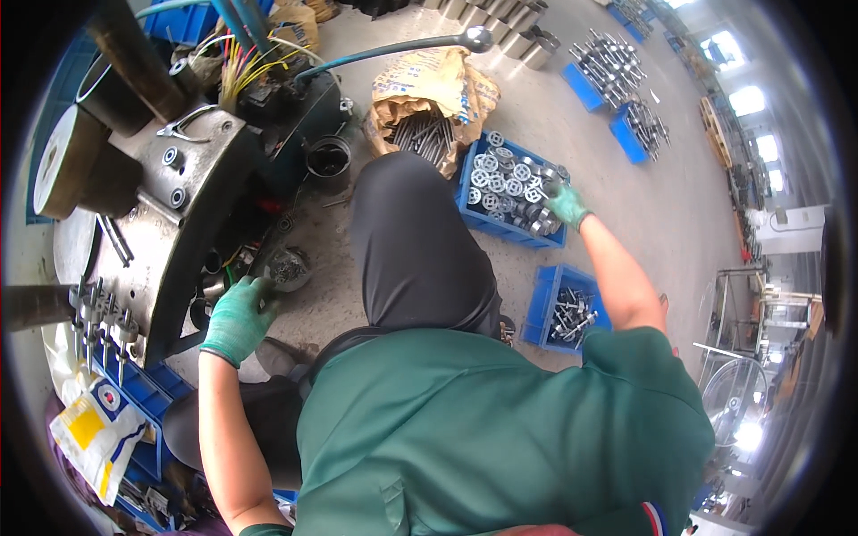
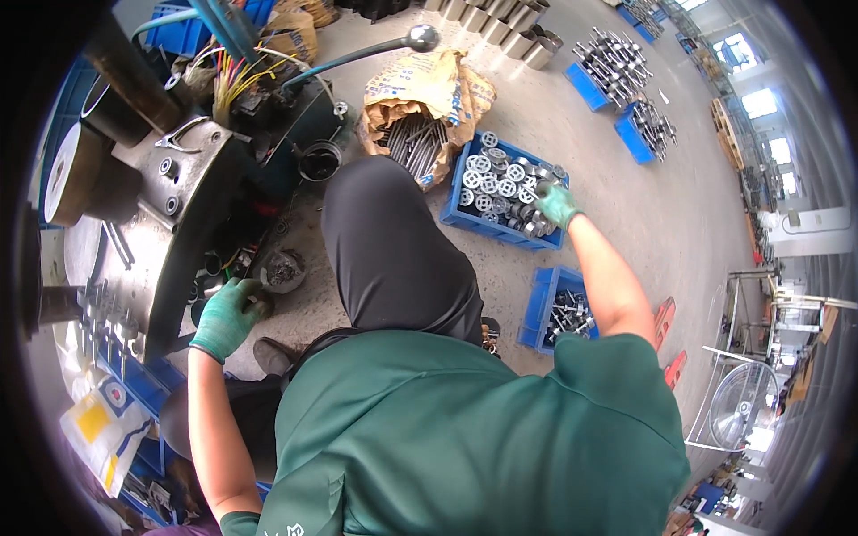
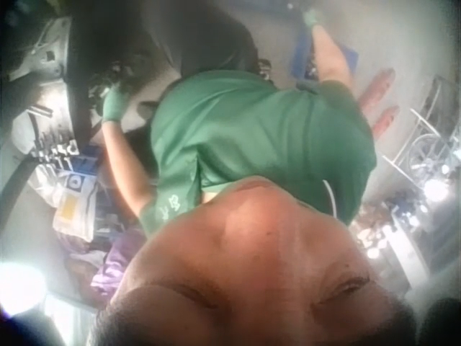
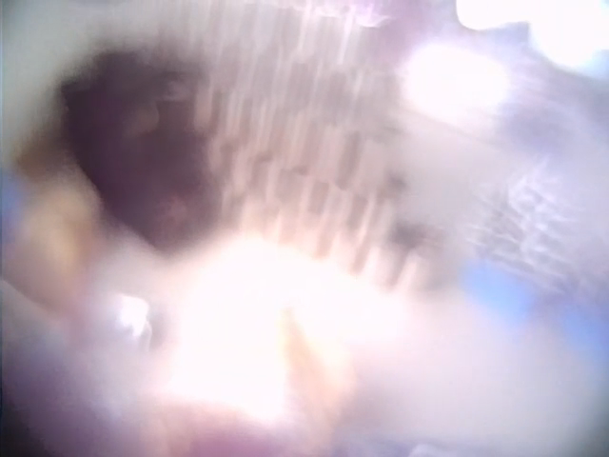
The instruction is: The person places metal rods and circular components into a mechanical assembly machine, pulls a lever to secure them, and removes the assembled parts.
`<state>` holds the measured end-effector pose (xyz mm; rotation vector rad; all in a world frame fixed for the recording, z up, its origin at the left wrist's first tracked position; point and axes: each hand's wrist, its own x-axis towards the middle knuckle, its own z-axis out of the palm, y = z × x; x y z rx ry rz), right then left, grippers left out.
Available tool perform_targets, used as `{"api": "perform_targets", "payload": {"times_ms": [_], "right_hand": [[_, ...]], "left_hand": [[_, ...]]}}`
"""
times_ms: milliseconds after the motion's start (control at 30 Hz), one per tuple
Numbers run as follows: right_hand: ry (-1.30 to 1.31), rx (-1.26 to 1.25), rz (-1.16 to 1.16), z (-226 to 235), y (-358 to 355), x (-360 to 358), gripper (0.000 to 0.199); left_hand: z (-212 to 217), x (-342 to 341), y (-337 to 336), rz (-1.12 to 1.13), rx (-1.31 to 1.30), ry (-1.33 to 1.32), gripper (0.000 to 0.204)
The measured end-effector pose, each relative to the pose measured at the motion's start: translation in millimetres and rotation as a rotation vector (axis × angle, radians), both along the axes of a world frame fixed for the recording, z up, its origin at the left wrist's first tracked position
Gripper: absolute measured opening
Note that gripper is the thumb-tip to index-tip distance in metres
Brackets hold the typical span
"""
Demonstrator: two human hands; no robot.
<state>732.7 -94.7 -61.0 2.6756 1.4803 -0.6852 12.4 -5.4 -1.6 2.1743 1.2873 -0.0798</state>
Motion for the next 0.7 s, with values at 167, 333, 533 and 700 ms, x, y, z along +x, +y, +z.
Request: {"api": "perform_targets", "payload": {"times_ms": [167,333,533,700], "right_hand": [[0.163,0.249,-0.523,-75.0,-116.1,62.9,0.04],[0.005,0.226,-0.479,-112.6,-150.5,70.4,0.031],[-0.126,0.122,-0.344,-98.3,-127.9,33.7,0.032],[-0.22,0.027,-0.299,-105.2,-111.7,46.6,0.03]], "left_hand": [[-10.5,3.9,-1.1,0.003,0.001,-0.025,0.036],[-21.0,6.4,-0.1,0.011,-0.092,0.043,0.034],[-27.3,6.9,-1.8,0.012,-0.092,0.094,0.033],[-28.7,6.9,-3.3,0.029,-0.104,0.097,0.033]]}}
